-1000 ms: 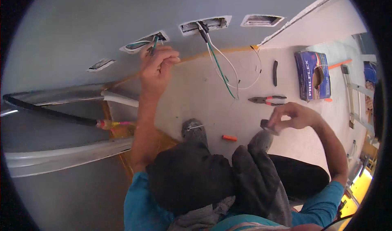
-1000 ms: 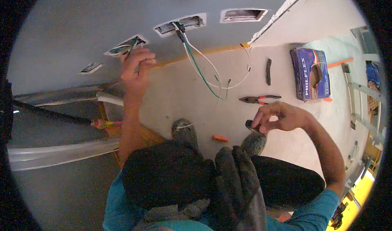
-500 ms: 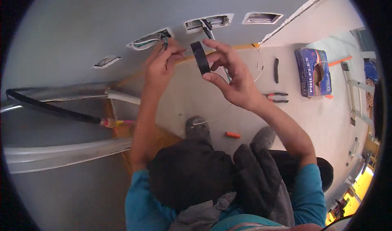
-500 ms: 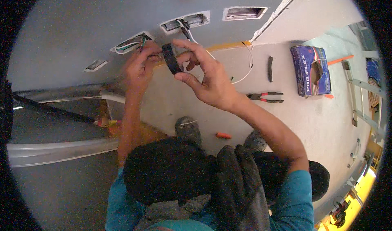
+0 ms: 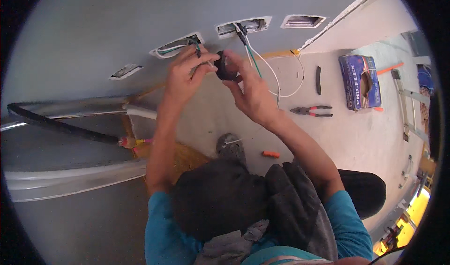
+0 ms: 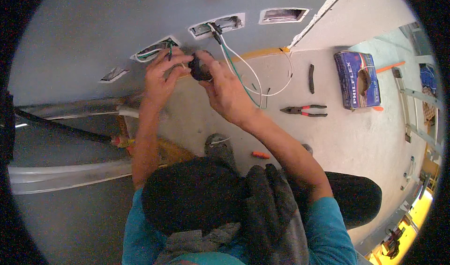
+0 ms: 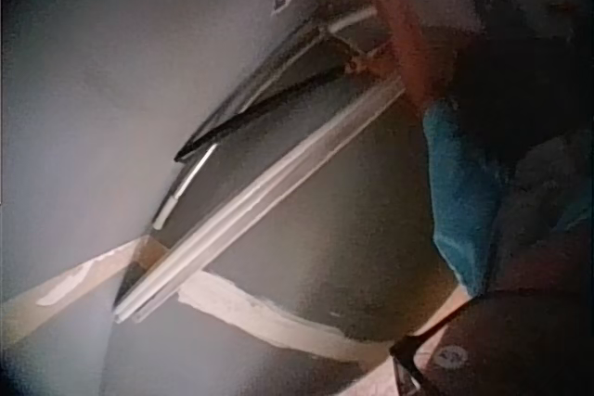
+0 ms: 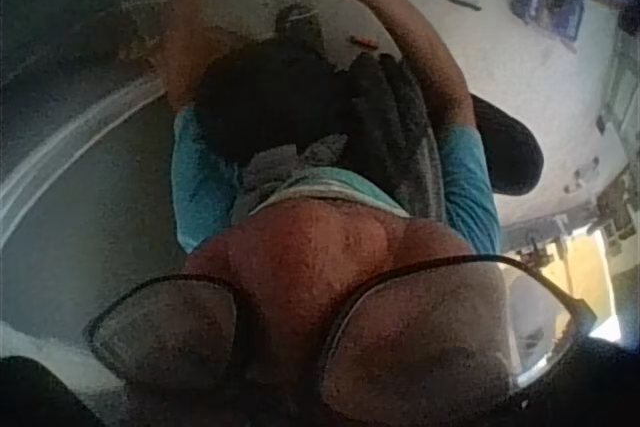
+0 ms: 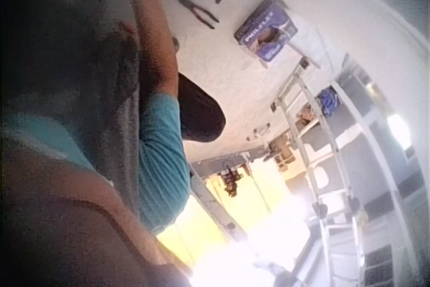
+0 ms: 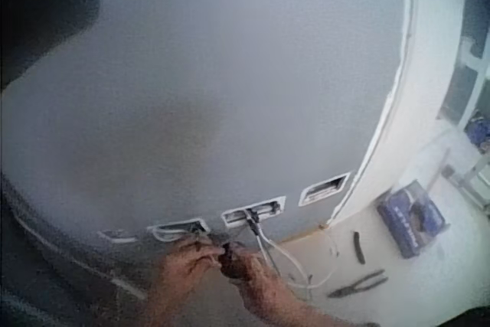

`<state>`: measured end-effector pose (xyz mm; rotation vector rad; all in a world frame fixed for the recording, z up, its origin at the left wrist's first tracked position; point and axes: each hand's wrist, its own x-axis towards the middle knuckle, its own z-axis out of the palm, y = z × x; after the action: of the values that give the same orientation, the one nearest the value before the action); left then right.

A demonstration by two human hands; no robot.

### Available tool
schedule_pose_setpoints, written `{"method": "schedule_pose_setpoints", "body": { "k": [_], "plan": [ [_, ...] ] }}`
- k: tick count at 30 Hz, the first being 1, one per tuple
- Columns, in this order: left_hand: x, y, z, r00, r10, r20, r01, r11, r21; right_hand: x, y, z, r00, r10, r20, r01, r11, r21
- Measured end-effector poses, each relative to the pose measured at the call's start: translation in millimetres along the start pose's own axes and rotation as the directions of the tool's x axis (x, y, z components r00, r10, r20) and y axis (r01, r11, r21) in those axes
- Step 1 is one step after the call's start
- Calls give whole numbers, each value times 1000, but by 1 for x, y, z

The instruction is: The person prepares electrical wiring for installation into a wall-mounted box by wrapping several wires together with electrical tape and trimming them using a pair of wire cutters.

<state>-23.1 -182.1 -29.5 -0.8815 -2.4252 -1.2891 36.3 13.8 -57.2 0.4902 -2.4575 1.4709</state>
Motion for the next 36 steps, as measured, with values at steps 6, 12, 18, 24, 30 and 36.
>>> {"method": "schedule_pose_setpoints", "body": {
  "k": [6,12,18,24,30,36],
  "plan": [
    [3,6,-1,999,-3,-51,2,1000,-28,5,-3,0,998,-20,62,15,997,73],
    [0,9,-3,993,-99,61,94,993,78,5,-6,-4,998,-38,55,32,993,110],
    [0,9,-1,993,-79,82,71,993,95,5,-5,9,994,43,-102,-31,993,114],
    [-5,8,-4,987,-102,127,93,993,79,11,9,21,976,184,-114,-165,974,153],
    [-1,4,-10,982,-7,189,1,999,35,-1,12,26,889,447,-95,-391,852,347],
    [0,0,-6,995,-44,87,49,997,-58,-14,0,32,863,448,-233,-362,871,333]
  ]
}}
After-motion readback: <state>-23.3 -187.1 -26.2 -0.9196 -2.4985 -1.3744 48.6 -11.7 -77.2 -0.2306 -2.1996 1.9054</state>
